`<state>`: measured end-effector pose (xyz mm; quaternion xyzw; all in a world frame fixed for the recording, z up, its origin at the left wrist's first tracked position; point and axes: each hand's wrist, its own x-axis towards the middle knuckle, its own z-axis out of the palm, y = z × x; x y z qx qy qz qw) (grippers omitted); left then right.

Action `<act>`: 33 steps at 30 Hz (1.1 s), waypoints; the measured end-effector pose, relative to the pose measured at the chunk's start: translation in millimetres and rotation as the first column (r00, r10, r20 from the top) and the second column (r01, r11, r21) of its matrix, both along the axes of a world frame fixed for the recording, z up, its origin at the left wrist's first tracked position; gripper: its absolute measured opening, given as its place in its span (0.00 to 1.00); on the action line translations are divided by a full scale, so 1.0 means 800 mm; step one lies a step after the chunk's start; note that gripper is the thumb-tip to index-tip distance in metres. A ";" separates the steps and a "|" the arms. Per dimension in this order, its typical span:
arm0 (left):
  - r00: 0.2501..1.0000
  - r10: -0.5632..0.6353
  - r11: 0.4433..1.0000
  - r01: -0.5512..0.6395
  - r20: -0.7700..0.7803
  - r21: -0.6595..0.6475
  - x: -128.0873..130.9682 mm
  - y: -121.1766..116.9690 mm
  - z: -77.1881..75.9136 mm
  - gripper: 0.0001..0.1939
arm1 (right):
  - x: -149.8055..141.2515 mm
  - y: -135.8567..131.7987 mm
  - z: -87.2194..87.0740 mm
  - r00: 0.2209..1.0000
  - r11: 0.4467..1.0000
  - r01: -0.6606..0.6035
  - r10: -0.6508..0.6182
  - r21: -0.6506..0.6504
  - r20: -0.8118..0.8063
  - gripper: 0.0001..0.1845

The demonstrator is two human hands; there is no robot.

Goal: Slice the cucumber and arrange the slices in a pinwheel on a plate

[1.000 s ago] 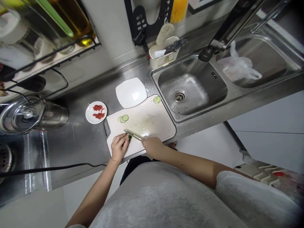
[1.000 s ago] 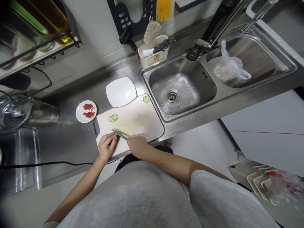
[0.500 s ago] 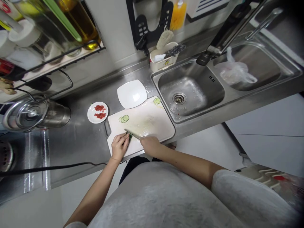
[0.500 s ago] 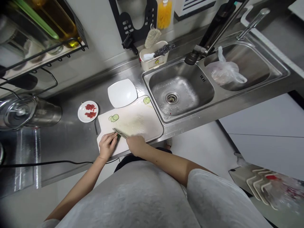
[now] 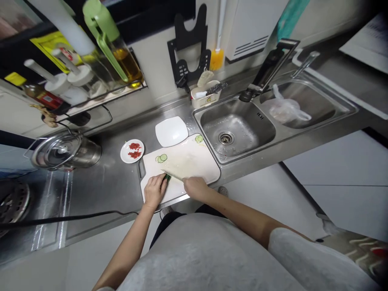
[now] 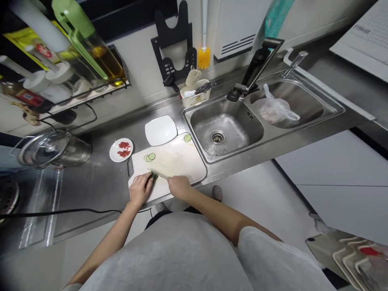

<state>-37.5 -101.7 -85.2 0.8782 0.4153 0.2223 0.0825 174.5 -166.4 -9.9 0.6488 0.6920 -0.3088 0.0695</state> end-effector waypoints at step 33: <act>0.865 0.495 0.786 -0.403 0.086 -0.469 0.091 0.082 0.027 0.11 | 0.097 -0.032 0.007 0.936 0.956 0.213 -0.259 0.204 0.238 0.14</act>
